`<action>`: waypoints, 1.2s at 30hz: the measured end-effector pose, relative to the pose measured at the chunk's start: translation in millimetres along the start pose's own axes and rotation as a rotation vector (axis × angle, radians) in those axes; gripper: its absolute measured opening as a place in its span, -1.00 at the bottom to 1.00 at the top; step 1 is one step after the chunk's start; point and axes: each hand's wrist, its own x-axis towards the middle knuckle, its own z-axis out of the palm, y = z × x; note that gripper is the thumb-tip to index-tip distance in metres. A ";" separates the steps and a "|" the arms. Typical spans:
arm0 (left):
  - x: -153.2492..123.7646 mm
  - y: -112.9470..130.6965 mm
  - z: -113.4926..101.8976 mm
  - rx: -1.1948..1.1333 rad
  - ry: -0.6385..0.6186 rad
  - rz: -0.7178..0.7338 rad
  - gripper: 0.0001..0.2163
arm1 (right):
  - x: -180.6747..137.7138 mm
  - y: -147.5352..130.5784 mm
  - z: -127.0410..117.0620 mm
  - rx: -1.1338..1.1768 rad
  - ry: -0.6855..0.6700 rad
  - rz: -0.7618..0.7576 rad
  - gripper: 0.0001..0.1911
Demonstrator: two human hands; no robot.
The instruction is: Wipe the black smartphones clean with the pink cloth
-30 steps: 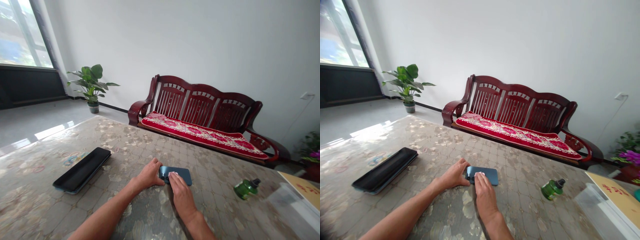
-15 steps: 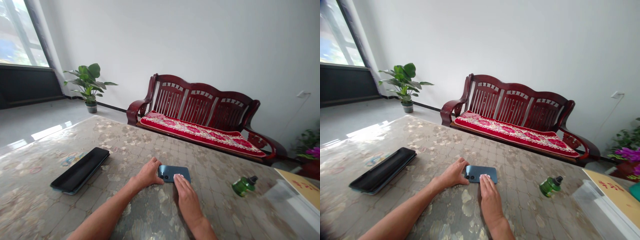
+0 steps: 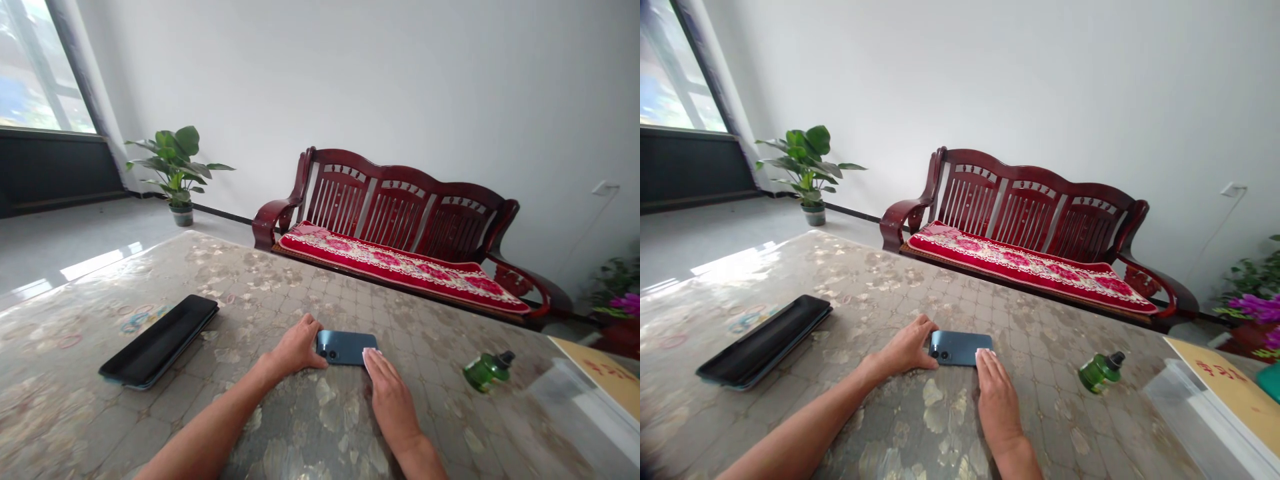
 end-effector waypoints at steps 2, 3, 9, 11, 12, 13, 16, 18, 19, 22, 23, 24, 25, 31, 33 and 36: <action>0.0 0.3 0.0 0.004 0.001 0.001 -0.49 | 3.0 -14.5 4.0 0.019 -0.017 -0.038 -0.32; -0.1 0.3 0.0 0.006 0.001 0.003 -0.49 | 4.7 -20.9 5.5 0.031 -0.026 -0.063 -0.31; 0.0 -2.6 1.1 0.008 0.004 0.012 -0.50 | 13.2 -3.6 2.2 0.063 -0.041 -0.050 -0.30; 0.8 -4.3 2.1 0.004 0.003 0.020 -0.50 | 17.5 12.9 2.0 0.053 -0.034 0.021 -0.32; 1.1 -4.9 2.5 0.002 0.003 0.025 -0.50 | 20.5 18.3 3.3 0.044 -0.039 0.047 -0.34; 1.4 -5.3 2.8 0.000 0.003 0.028 -0.50 | 24.0 20.8 5.7 0.035 -0.045 0.067 -0.36; 1.3 -4.8 2.5 -0.006 0.007 0.031 -0.51 | 36.8 8.4 17.4 0.027 -0.066 0.080 -0.39; 0.8 -3.5 1.7 -0.002 0.010 0.027 -0.53 | 45.3 -10.8 25.8 0.042 -0.077 0.055 -0.38; 0.5 -2.9 1.3 0.001 0.010 0.026 -0.54 | 48.9 -20.6 29.1 0.049 -0.081 0.037 -0.39; 0.3 -1.9 0.9 0.014 0.008 0.025 -0.56 | 55.0 -38.3 32.7 0.059 -0.086 -0.018 -0.40; 0.4 -1.8 1.1 0.018 0.008 0.025 -0.56 | 55.3 -38.1 31.7 0.060 -0.086 -0.027 -0.40; 0.6 -1.9 1.2 0.020 0.008 0.024 -0.56 | 54.7 -35.0 29.8 0.059 -0.085 -0.026 -0.40; 0.8 -1.9 1.3 0.022 0.008 0.024 -0.56 | 53.7 -29.3 27.3 0.054 -0.085 -0.014 -0.40; 0.7 -1.1 -1.2 0.032 -0.016 0.002 -0.55 | 48.7 2.4 18.8 0.003 -0.072 0.122 -0.42; 0.3 -1.0 -2.1 0.034 -0.025 0.008 -0.56 | 48.5 -4.7 22.1 0.017 -0.062 0.100 -0.40; 0.2 -2.0 -1.6 0.038 -0.020 0.037 -0.57 | 47.2 -23.6 27.4 0.046 -0.050 0.029 -0.38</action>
